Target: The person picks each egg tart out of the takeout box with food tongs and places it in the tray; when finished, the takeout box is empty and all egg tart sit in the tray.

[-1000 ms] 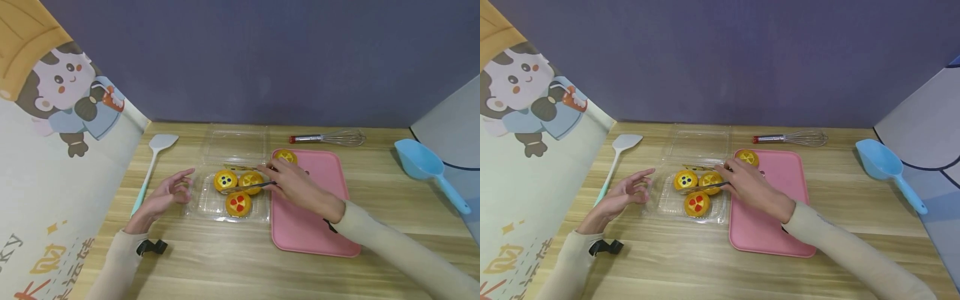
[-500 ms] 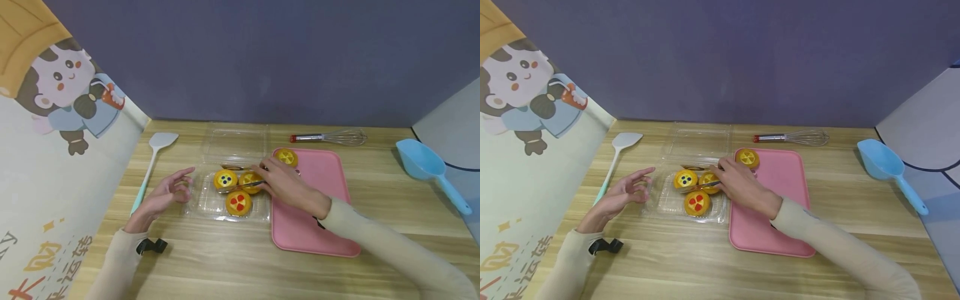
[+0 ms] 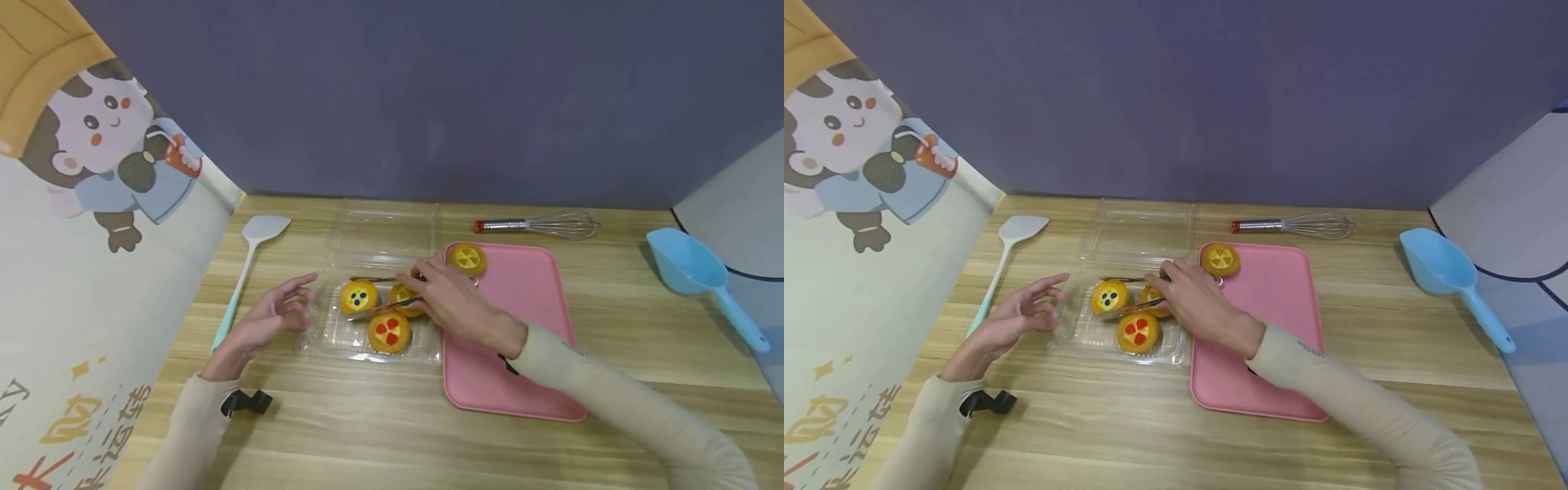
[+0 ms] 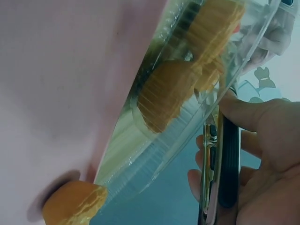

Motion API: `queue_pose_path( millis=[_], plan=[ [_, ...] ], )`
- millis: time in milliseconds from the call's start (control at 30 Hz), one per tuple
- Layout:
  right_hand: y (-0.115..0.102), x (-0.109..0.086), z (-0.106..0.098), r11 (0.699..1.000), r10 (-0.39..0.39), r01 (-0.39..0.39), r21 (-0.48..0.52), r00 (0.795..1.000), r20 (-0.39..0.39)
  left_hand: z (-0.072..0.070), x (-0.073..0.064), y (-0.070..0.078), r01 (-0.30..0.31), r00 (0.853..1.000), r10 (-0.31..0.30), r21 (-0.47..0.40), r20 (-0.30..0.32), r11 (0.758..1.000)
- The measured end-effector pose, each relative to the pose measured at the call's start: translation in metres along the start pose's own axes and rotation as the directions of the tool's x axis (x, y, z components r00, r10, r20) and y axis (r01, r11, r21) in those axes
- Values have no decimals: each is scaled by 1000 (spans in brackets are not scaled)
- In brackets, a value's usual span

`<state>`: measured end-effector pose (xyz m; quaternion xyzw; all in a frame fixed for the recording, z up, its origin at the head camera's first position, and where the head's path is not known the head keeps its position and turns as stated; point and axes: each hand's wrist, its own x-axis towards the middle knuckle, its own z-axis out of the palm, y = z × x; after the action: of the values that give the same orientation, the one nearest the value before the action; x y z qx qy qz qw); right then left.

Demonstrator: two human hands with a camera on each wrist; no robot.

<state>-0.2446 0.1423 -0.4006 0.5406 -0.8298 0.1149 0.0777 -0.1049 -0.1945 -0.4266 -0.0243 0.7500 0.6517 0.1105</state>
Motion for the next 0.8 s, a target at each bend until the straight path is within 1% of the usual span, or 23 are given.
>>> queue_pose_path(
  millis=[133,400,567,800],
  plan=[
    [-1,0,1,1000,-4,4,23,1000,7,-1,0,2,4,1000,-4,3,-5,1000],
    [1,0,-5,998,30,-32,61,999,39,-1,0,3,7,1000,-7,10,-12,1000],
    [1,-1,-7,998,32,-36,55,997,64,-1,0,3,5,1000,-5,5,-8,1000],
    [0,-1,-5,999,25,-26,32,999,47,0,0,1,2,1000,-2,-5,-3,1000]
  ],
)
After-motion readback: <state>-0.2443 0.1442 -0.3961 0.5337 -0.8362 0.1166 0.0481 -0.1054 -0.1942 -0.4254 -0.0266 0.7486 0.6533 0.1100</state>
